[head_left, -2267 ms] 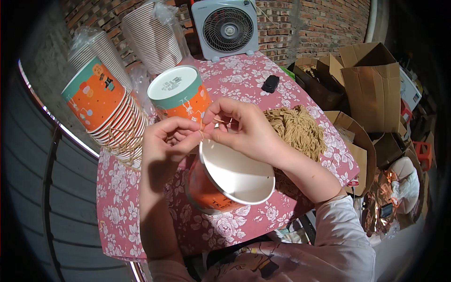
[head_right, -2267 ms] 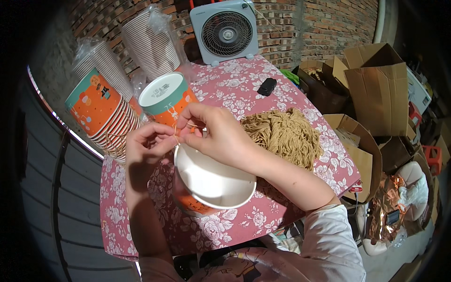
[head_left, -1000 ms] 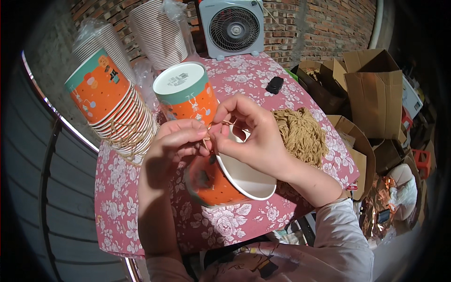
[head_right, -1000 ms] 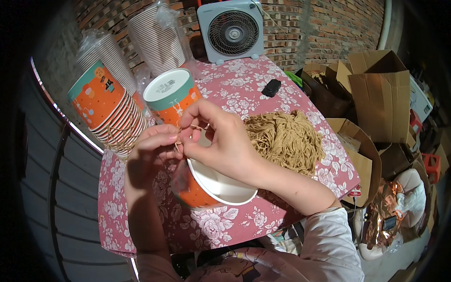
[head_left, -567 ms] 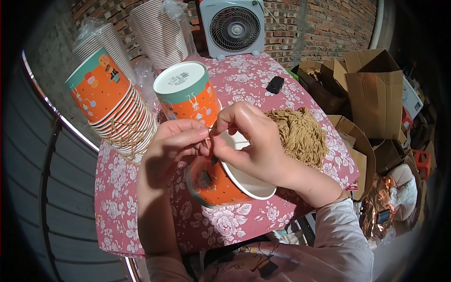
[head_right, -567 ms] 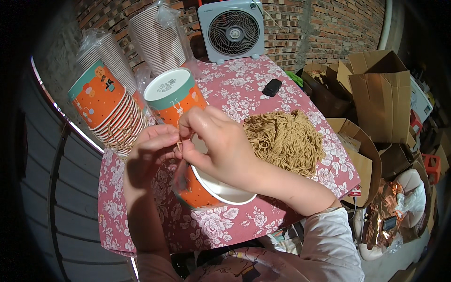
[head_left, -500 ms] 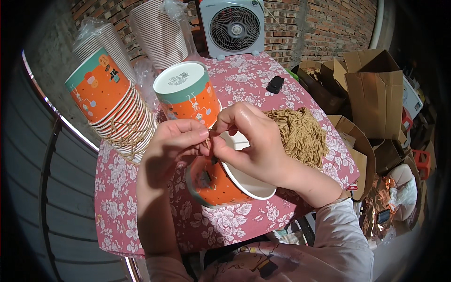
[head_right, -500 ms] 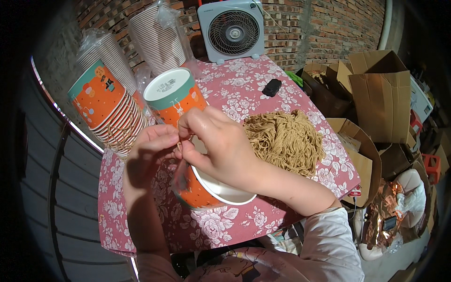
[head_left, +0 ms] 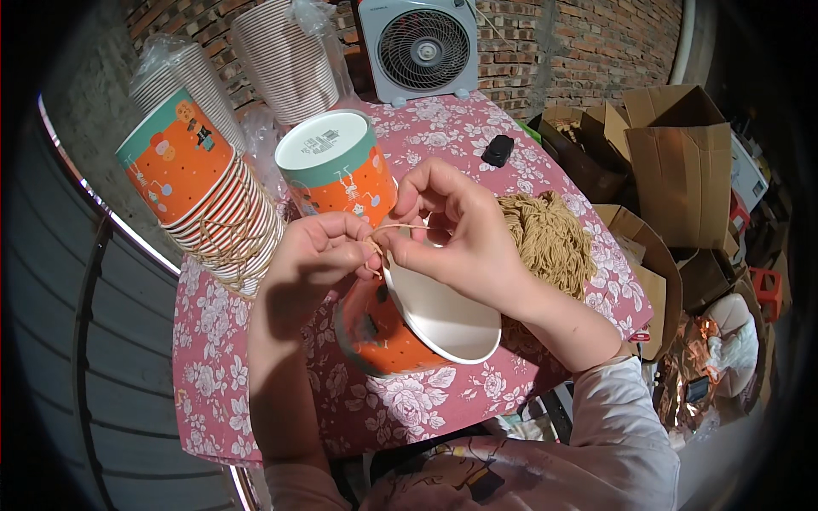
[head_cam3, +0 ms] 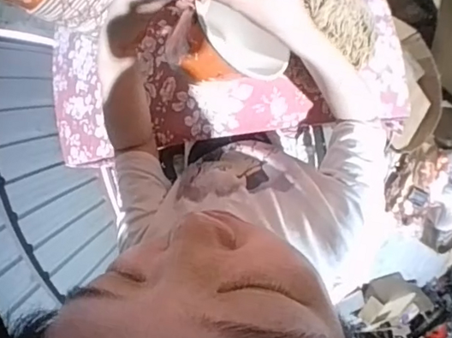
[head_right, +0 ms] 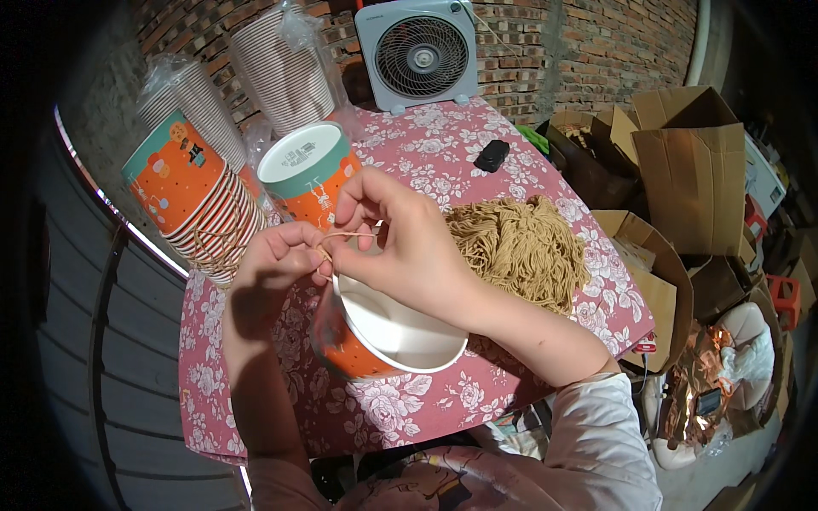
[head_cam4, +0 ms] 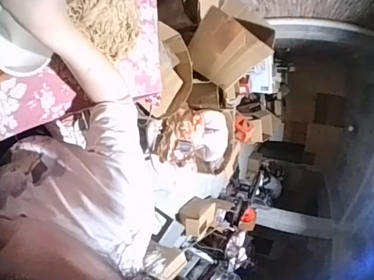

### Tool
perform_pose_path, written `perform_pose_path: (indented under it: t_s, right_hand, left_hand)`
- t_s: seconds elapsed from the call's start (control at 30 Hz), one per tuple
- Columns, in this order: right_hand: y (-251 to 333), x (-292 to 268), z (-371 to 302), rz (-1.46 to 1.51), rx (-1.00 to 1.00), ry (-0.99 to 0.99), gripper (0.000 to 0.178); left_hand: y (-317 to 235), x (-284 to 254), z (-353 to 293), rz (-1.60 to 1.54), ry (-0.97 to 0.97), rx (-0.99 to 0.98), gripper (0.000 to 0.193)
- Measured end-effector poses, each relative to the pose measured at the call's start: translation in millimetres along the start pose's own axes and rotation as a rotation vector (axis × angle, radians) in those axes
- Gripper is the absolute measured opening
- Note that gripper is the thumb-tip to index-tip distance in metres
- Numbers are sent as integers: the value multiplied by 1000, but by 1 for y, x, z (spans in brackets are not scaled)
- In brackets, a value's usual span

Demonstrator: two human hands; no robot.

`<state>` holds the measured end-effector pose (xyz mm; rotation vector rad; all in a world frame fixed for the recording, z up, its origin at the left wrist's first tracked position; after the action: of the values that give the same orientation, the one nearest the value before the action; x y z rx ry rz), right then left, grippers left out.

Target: Threading and tying cord handles onto paper buckets in a workshop environment.

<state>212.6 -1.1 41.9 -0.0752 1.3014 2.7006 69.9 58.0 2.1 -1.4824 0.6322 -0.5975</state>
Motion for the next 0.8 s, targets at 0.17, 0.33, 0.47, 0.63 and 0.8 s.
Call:
perform_pose_path:
  t_s: [0.17,0.33,0.47,0.63,0.8]
  right_hand:
    - [1,1,-2,6,6,-15,27]
    - [5,1,-3,-21,18,-19,27]
    - [12,0,-6,-135,5,-35,26]
    - [16,1,-7,-193,-59,-63,25]
    - [16,7,-8,-211,-71,-24,29]
  left_hand:
    - [-9,1,-5,11,-72,7,12]
    - [-13,3,-9,15,-147,30,11]
    - [-18,4,-13,69,-178,88,12]
    - [-22,1,-16,39,-179,65,22]
    - [-17,-3,-12,54,-150,37,29]
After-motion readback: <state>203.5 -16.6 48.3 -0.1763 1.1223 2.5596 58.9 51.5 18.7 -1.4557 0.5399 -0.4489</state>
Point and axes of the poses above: each hand's wrist, its own z-axis towards the middle knuckle, its own x-axis out of the palm, y = z × x, the point moved 9 cm from there along z, towards the middle knuckle
